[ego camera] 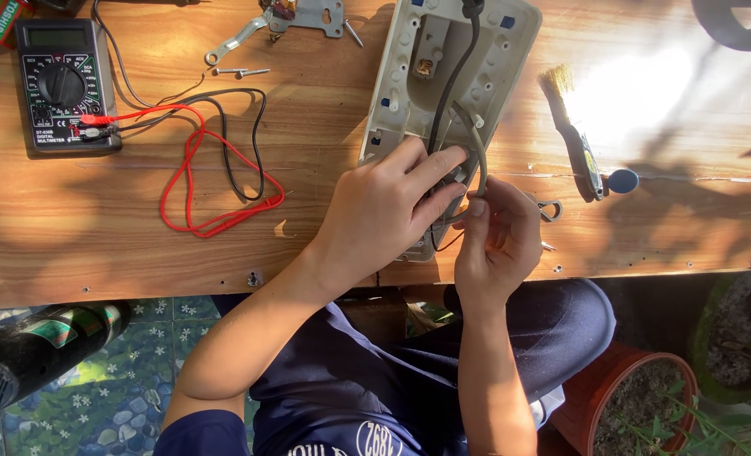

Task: The person uses a screwdriver to loosen and tighten screws on a disassembled white plastic appliance casing. They then connect wires to a small metal component inside the casing and secure the connections.

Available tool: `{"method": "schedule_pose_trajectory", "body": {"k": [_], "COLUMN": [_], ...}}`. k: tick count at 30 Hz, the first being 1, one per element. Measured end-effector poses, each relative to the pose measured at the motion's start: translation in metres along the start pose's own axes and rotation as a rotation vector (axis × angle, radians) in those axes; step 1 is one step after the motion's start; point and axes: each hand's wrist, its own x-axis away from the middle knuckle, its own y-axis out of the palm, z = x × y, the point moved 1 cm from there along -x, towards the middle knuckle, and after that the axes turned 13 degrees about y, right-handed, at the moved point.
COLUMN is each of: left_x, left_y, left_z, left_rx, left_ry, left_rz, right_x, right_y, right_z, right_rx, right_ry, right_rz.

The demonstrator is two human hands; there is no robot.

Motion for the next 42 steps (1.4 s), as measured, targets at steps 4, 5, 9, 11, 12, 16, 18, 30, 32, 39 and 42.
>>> {"method": "schedule_pose_trajectory", "body": {"k": [4, 5, 9, 11, 12, 16, 18, 30, 32, 39, 42], "left_x": [0.001, 0.002, 0.002, 0.002, 0.002, 0.007, 0.008, 0.006, 0.006, 0.003, 0.006], "left_y": [0.009, 0.011, 0.016, 0.017, 0.017, 0.021, 0.023, -0.006, -0.004, -0.012, -0.010], "left_z": [0.000, -0.002, 0.004, 0.003, 0.003, 0.000, -0.001, -0.004, -0.006, -0.002, -0.006], "left_rx": [-0.008, 0.002, -0.089, -0.098, -0.102, -0.072, -0.009, 0.461, 0.478, 0.562, 0.566], "left_ry": [-0.038, -0.045, -0.049, -0.072, -0.093, -0.119, -0.066, -0.130, -0.165, -0.244, -0.257], "left_rz": [0.078, 0.126, 0.203, 0.237, 0.270, 0.286, 0.244, 0.326, 0.315, 0.258, 0.230], "right_x": [-0.002, -0.002, -0.006, -0.008, -0.009, -0.005, -0.004, -0.012, -0.020, -0.037, -0.041], "right_y": [-0.002, -0.003, -0.002, -0.002, -0.003, 0.000, 0.000, -0.008, -0.014, -0.021, -0.022], "right_z": [0.004, 0.008, 0.001, -0.005, -0.008, -0.009, -0.013, -0.016, -0.015, -0.024, -0.023], "right_rx": [0.050, 0.027, 0.039, 0.032, 0.028, -0.005, 0.076, 0.139, 0.133, 0.352, 0.491], "right_ry": [-0.011, -0.074, -0.146, -0.152, -0.156, -0.141, -0.121, -0.110, -0.112, -0.238, -0.351], "right_rz": [-0.005, -0.001, -0.011, -0.028, -0.041, -0.029, -0.015, -0.231, -0.250, -0.360, -0.334]}}
